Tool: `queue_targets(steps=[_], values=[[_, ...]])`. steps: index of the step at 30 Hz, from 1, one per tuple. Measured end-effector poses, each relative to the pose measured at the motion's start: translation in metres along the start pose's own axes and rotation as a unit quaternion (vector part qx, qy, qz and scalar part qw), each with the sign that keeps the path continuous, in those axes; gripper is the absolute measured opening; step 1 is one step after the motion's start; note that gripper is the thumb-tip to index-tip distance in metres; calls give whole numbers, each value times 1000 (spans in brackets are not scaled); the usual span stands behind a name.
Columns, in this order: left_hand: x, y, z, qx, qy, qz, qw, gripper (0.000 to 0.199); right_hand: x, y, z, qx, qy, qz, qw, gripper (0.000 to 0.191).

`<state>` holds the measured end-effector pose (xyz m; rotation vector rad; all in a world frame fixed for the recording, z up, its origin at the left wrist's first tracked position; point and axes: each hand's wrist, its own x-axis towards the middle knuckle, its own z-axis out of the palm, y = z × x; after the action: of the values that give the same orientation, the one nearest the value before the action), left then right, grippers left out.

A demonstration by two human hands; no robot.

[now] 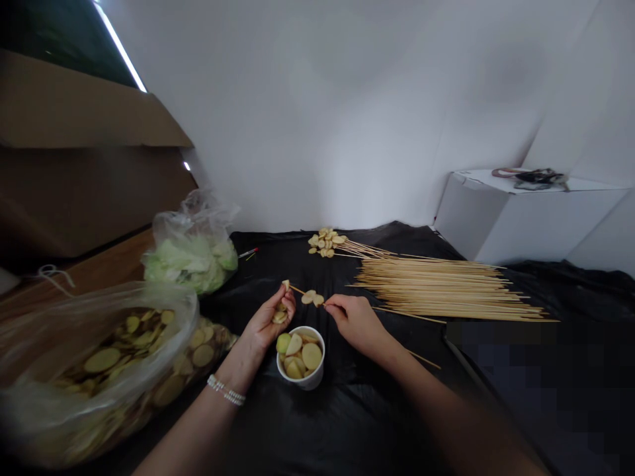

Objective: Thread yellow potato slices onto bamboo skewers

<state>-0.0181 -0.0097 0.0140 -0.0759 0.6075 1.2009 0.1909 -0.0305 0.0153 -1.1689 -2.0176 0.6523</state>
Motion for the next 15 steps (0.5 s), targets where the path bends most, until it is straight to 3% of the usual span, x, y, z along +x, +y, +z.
queue_targets(steps=[15], values=[[-3,-1,3,18,0,27,999,9,0,4,1,-17,-7,-12,1000,23]])
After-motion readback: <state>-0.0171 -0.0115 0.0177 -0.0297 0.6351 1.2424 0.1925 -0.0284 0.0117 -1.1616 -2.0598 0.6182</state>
